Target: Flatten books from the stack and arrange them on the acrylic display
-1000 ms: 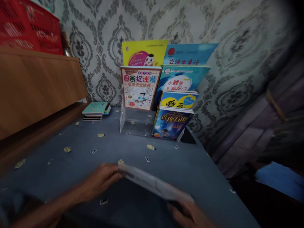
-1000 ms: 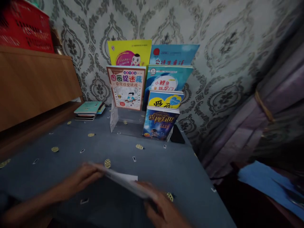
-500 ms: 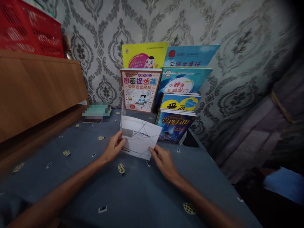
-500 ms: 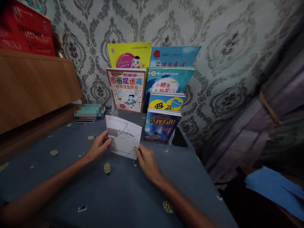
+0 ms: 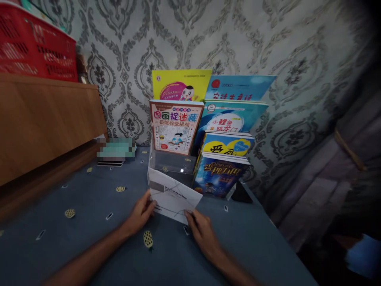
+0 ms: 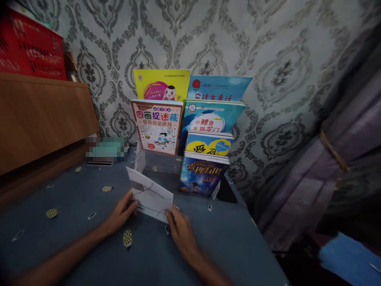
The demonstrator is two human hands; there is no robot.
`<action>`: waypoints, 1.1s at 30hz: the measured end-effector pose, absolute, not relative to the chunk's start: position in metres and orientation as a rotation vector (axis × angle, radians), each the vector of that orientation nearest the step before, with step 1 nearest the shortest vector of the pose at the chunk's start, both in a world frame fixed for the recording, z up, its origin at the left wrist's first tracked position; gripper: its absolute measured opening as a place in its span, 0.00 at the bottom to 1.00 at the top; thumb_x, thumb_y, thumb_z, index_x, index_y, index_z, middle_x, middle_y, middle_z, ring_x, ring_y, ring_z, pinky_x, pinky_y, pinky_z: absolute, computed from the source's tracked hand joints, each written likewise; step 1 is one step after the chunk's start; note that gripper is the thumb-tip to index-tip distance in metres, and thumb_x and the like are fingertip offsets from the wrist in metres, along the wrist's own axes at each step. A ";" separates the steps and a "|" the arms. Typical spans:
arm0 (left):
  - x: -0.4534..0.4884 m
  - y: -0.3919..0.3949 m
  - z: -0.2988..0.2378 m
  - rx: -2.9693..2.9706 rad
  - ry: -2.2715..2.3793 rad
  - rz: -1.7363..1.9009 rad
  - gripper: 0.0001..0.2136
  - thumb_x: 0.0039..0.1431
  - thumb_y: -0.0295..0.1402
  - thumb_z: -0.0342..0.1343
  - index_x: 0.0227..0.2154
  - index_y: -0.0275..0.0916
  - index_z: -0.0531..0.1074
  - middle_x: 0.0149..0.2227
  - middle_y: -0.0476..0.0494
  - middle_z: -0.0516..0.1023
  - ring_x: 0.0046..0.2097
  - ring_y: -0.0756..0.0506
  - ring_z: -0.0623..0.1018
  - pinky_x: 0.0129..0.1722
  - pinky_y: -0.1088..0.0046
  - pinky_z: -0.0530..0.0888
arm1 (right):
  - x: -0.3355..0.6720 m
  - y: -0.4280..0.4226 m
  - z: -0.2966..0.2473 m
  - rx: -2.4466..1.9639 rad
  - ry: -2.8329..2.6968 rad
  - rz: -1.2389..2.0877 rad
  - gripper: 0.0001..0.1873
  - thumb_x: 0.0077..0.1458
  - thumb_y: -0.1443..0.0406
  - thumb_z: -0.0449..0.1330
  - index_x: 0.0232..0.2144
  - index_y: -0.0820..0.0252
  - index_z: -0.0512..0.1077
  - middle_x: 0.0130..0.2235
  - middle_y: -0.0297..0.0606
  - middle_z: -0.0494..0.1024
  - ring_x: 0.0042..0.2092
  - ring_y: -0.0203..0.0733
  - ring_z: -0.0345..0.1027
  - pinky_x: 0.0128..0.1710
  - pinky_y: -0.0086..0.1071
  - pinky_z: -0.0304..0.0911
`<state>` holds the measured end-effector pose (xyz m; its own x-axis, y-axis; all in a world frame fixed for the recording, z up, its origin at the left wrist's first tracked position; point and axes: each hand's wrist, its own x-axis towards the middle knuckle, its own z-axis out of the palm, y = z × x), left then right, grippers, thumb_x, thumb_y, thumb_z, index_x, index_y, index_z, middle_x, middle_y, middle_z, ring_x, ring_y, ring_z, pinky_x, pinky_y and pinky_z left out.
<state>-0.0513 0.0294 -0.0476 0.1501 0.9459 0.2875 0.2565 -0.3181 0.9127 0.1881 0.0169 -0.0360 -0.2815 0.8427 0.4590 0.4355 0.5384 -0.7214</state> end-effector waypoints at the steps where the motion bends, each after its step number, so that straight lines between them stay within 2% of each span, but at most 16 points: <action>1: -0.052 0.029 -0.048 1.709 1.169 1.204 0.19 0.64 0.45 0.50 0.51 0.38 0.66 0.30 0.51 0.70 0.29 0.50 0.71 0.30 0.74 0.71 | 0.188 0.017 -0.037 -1.046 -1.904 0.591 0.17 0.66 0.57 0.48 0.28 0.54 0.70 0.25 0.35 0.74 0.29 0.44 0.71 0.32 0.33 0.68; 5: -0.052 0.027 -0.047 1.746 1.187 1.180 0.19 0.65 0.44 0.48 0.53 0.39 0.65 0.32 0.50 0.73 0.30 0.50 0.71 0.31 0.74 0.71 | 0.188 0.018 -0.040 -1.073 -1.882 0.613 0.18 0.66 0.56 0.49 0.30 0.55 0.71 0.28 0.38 0.77 0.30 0.45 0.72 0.34 0.34 0.69; 12: -0.050 0.027 -0.041 1.742 1.206 1.193 0.17 0.64 0.44 0.49 0.49 0.37 0.68 0.32 0.48 0.73 0.30 0.49 0.71 0.31 0.74 0.71 | 0.188 0.020 -0.041 -1.108 -1.798 0.677 0.18 0.64 0.52 0.50 0.39 0.57 0.72 0.33 0.41 0.79 0.34 0.45 0.73 0.36 0.34 0.70; 14: -0.050 0.028 -0.043 1.742 1.198 1.217 0.17 0.64 0.43 0.48 0.50 0.38 0.68 0.32 0.49 0.73 0.29 0.50 0.71 0.30 0.75 0.71 | 0.187 0.021 -0.040 -1.105 -1.772 0.646 0.17 0.64 0.52 0.51 0.38 0.57 0.71 0.31 0.38 0.77 0.33 0.45 0.72 0.37 0.34 0.70; 18: -0.050 0.033 -0.049 1.716 1.204 1.251 0.17 0.64 0.43 0.49 0.50 0.38 0.67 0.34 0.47 0.75 0.29 0.50 0.71 0.29 0.75 0.71 | 0.185 0.024 -0.036 -1.107 -1.786 0.602 0.14 0.63 0.54 0.50 0.34 0.55 0.69 0.25 0.32 0.70 0.27 0.42 0.67 0.31 0.32 0.67; 23: -0.051 0.042 -0.045 1.698 1.266 1.307 0.15 0.62 0.43 0.50 0.44 0.37 0.69 0.31 0.48 0.72 0.27 0.50 0.71 0.28 0.74 0.70 | 0.180 0.036 -0.024 -1.064 -1.806 0.579 0.12 0.63 0.56 0.49 0.32 0.55 0.66 0.26 0.33 0.70 0.28 0.41 0.68 0.28 0.30 0.63; 28: -0.054 0.059 -0.016 1.755 1.312 1.391 0.11 0.61 0.40 0.49 0.41 0.38 0.67 0.29 0.52 0.70 0.25 0.51 0.71 0.27 0.76 0.69 | 0.172 0.054 0.003 -1.061 -1.858 0.458 0.11 0.63 0.59 0.48 0.29 0.54 0.61 0.25 0.32 0.70 0.27 0.41 0.69 0.29 0.31 0.60; 33: -0.063 0.093 0.035 1.962 1.342 1.514 0.08 0.60 0.35 0.49 0.39 0.38 0.67 0.27 0.52 0.70 0.25 0.50 0.72 0.24 0.76 0.70 | 0.164 0.077 0.052 -1.024 -1.960 0.303 0.09 0.63 0.61 0.46 0.29 0.53 0.58 0.24 0.32 0.68 0.27 0.42 0.67 0.28 0.31 0.57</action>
<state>-0.0628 0.0931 0.0352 -0.0041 0.8164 0.5775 0.4755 -0.5065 0.7193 0.1635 0.0775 0.0519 -0.2741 0.7575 0.5926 0.5433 0.6304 -0.5545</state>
